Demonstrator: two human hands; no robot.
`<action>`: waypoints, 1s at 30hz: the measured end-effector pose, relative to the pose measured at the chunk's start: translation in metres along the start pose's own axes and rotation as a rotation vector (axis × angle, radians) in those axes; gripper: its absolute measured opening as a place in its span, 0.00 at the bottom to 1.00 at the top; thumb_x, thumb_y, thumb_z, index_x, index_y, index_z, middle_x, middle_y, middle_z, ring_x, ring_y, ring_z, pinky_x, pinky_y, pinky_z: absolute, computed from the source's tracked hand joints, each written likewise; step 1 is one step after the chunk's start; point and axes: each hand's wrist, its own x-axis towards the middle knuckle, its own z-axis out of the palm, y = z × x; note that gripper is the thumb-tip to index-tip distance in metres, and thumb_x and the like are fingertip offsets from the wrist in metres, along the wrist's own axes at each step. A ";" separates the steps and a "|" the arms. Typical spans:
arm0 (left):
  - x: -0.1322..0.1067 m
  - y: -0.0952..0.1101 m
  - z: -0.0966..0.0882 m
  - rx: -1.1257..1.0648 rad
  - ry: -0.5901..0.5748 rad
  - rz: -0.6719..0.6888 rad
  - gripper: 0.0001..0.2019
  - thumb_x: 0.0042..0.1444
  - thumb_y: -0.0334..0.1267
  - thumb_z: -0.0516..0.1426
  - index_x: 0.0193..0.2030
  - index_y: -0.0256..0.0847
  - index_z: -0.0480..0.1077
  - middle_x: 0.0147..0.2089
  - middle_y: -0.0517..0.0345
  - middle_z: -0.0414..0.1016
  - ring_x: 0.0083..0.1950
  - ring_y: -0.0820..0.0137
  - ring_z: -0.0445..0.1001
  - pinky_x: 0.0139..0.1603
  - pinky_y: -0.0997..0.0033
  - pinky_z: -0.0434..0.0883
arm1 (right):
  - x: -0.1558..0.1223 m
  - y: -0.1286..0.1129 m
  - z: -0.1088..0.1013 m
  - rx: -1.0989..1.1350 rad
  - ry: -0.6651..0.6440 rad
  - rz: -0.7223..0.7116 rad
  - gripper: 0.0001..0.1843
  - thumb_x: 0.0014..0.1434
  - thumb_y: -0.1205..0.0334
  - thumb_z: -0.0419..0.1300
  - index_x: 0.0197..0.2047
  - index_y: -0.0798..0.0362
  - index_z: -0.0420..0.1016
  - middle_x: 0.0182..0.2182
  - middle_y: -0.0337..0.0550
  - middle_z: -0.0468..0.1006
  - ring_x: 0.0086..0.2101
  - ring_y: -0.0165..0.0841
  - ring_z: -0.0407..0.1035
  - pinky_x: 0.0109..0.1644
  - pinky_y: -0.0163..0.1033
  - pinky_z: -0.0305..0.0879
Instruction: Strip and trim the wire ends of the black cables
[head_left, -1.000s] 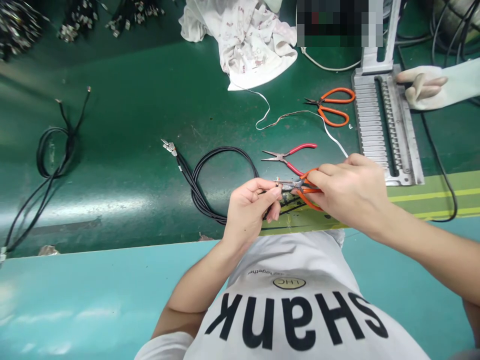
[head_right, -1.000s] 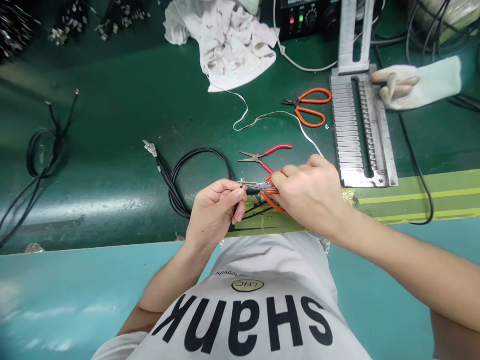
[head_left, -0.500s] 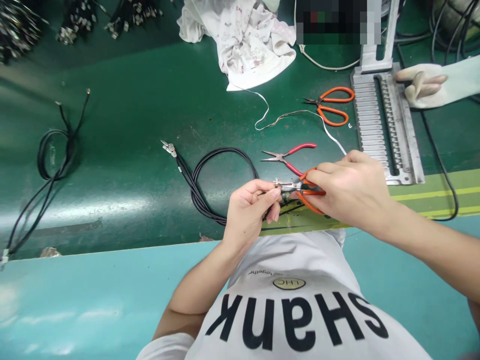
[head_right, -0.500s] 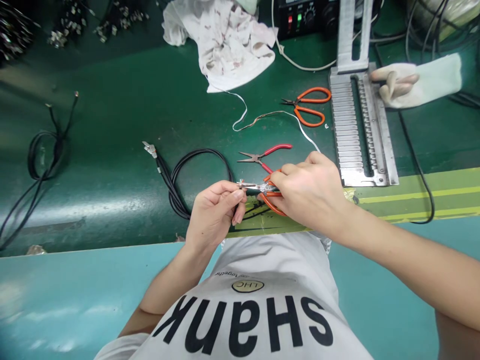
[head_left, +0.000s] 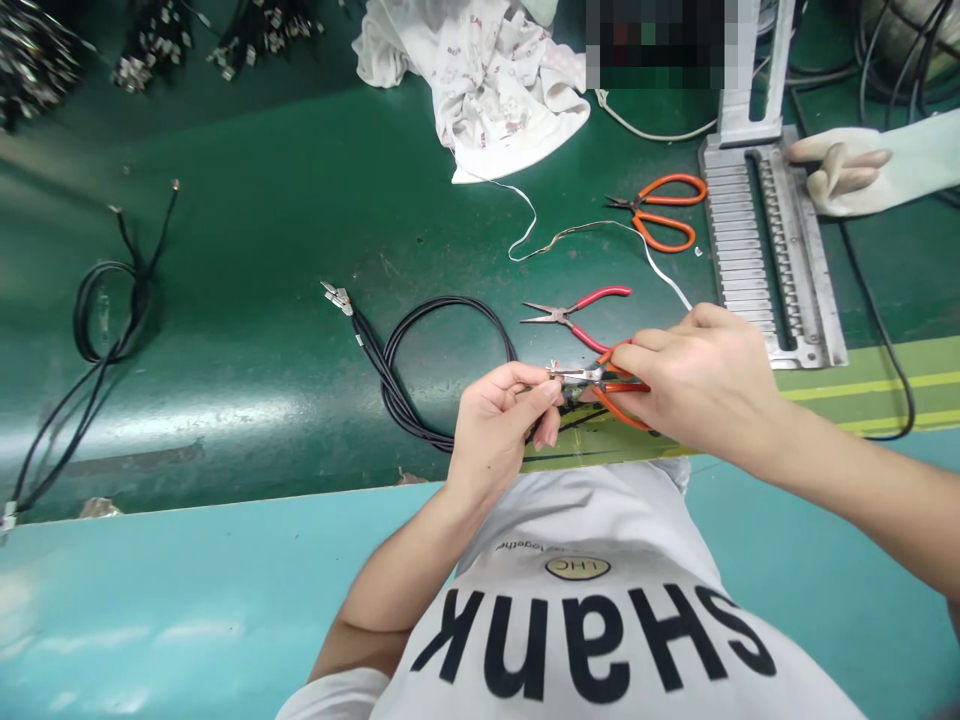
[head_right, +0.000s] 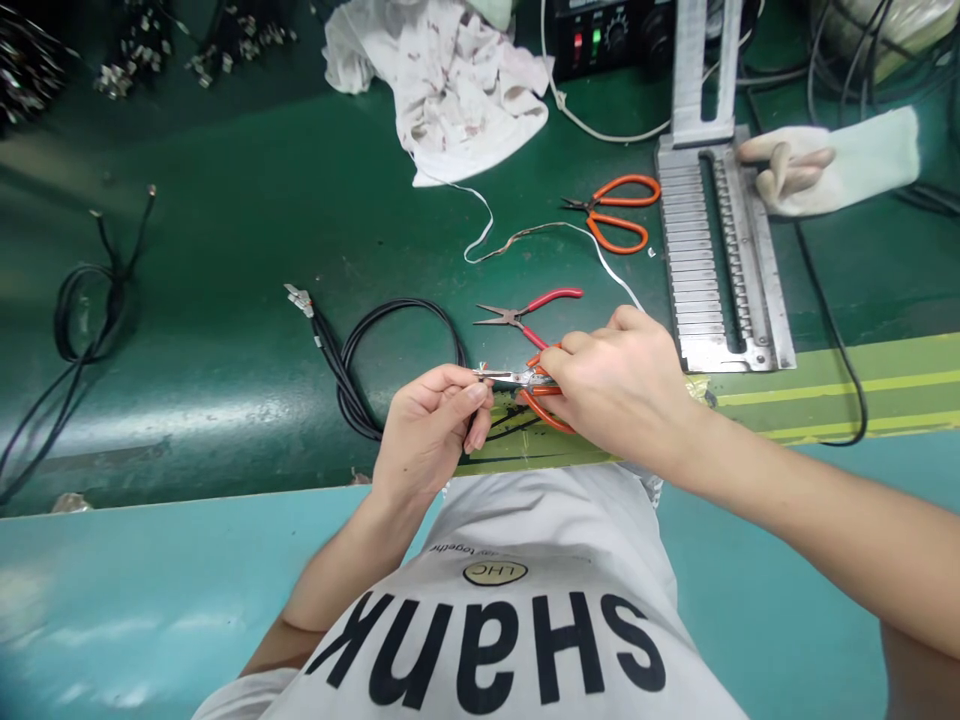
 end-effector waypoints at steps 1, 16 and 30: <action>0.000 0.000 0.000 -0.002 0.000 0.000 0.08 0.53 0.33 0.67 0.33 0.35 0.72 0.28 0.60 0.76 0.17 0.78 0.69 0.15 0.79 0.58 | 0.000 0.000 0.000 0.002 -0.007 0.002 0.15 0.62 0.57 0.56 0.25 0.52 0.71 0.21 0.38 0.76 0.23 0.33 0.65 0.36 0.42 0.46; 0.003 0.001 -0.001 -0.010 -0.025 -0.027 0.08 0.53 0.34 0.67 0.34 0.34 0.72 0.28 0.60 0.75 0.17 0.79 0.68 0.16 0.79 0.59 | 0.000 -0.002 -0.003 0.148 -0.077 0.094 0.16 0.63 0.61 0.55 0.24 0.52 0.71 0.21 0.38 0.75 0.22 0.30 0.61 0.36 0.42 0.48; 0.003 0.001 -0.002 0.023 -0.050 0.009 0.09 0.53 0.34 0.67 0.34 0.37 0.70 0.22 0.64 0.71 0.18 0.77 0.68 0.18 0.79 0.61 | -0.005 0.001 0.008 0.254 0.100 0.128 0.20 0.63 0.43 0.59 0.34 0.52 0.72 0.28 0.39 0.78 0.29 0.33 0.69 0.37 0.42 0.51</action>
